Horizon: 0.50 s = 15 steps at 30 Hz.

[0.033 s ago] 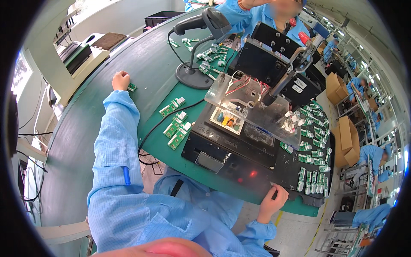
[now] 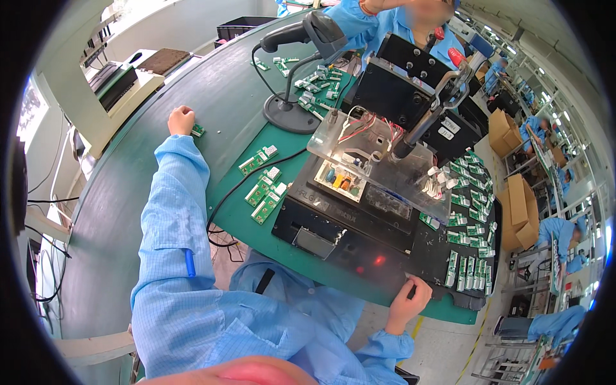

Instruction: Testing printed circuit boards using a specialized fixture and a handheld barcode scanner.

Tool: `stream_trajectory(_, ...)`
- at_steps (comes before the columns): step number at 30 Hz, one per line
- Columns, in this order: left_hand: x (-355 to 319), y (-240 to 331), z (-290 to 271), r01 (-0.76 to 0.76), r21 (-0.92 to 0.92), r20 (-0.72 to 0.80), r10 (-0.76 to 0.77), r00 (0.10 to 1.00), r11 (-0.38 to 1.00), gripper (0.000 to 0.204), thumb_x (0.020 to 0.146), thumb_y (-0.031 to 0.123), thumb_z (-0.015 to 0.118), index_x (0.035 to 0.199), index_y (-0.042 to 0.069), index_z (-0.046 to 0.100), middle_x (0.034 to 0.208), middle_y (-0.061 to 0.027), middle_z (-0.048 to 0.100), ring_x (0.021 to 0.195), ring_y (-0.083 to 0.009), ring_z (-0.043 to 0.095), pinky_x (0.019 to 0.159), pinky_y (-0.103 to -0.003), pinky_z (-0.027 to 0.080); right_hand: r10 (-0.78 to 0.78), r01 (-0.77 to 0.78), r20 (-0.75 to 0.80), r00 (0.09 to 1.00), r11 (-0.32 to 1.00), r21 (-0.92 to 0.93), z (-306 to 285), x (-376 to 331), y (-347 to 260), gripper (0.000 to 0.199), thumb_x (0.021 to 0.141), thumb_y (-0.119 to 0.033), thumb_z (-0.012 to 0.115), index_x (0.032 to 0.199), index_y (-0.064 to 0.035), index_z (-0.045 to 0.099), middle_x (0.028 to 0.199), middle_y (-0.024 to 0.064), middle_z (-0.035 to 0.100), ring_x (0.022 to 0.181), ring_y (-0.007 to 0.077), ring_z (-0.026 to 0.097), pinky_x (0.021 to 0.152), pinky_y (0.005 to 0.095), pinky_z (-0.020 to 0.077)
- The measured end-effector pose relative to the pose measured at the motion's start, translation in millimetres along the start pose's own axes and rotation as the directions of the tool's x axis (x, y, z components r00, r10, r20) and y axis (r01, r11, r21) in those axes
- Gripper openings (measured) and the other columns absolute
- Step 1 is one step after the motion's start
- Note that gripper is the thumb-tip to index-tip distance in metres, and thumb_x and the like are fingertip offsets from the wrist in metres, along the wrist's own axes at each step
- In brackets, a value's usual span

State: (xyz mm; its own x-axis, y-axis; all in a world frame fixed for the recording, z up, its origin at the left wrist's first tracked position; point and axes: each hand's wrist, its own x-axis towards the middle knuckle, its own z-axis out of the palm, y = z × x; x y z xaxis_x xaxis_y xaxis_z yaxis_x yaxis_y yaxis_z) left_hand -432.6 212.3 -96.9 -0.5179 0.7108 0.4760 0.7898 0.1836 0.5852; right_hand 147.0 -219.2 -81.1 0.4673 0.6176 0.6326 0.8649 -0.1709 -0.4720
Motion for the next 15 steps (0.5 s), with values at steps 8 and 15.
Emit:
stream_trajectory(8,1.5,4.7,1.8,0.018,0.0,0.006,-0.018,1.0,1.0,0.022,0.074,0.019,0.054,0.081,0.012,0.074,0.093,-0.0123,0.069,0.094,-0.031,0.063,0.086,-0.042,0.049,-0.002,0.002,0.005,1.0,1.0,0.006,-0.1,0.4,0.3,0.008,0.086,-0.003,0.058,0.091,-0.0033,0.065,0.091,0.0092,0.064,0.09,0.0273,0.057,0.083,0.0379,0.0453)
stream_trajectory(15,2.5,8.3,1.9,0.035,-0.011,0.035,-0.034,0.999,0.999,0.024,0.073,0.018,0.053,0.082,0.012,0.075,0.093,-0.0131,0.07,0.095,-0.0316,0.063,0.086,-0.042,0.049,-0.004,0.004,0.005,1.0,1.0,-0.004,-0.4,0.5,0.0,0.008,0.086,-0.003,0.058,0.091,-0.0029,0.065,0.092,0.0097,0.064,0.09,0.0277,0.057,0.083,0.0381,0.0455)
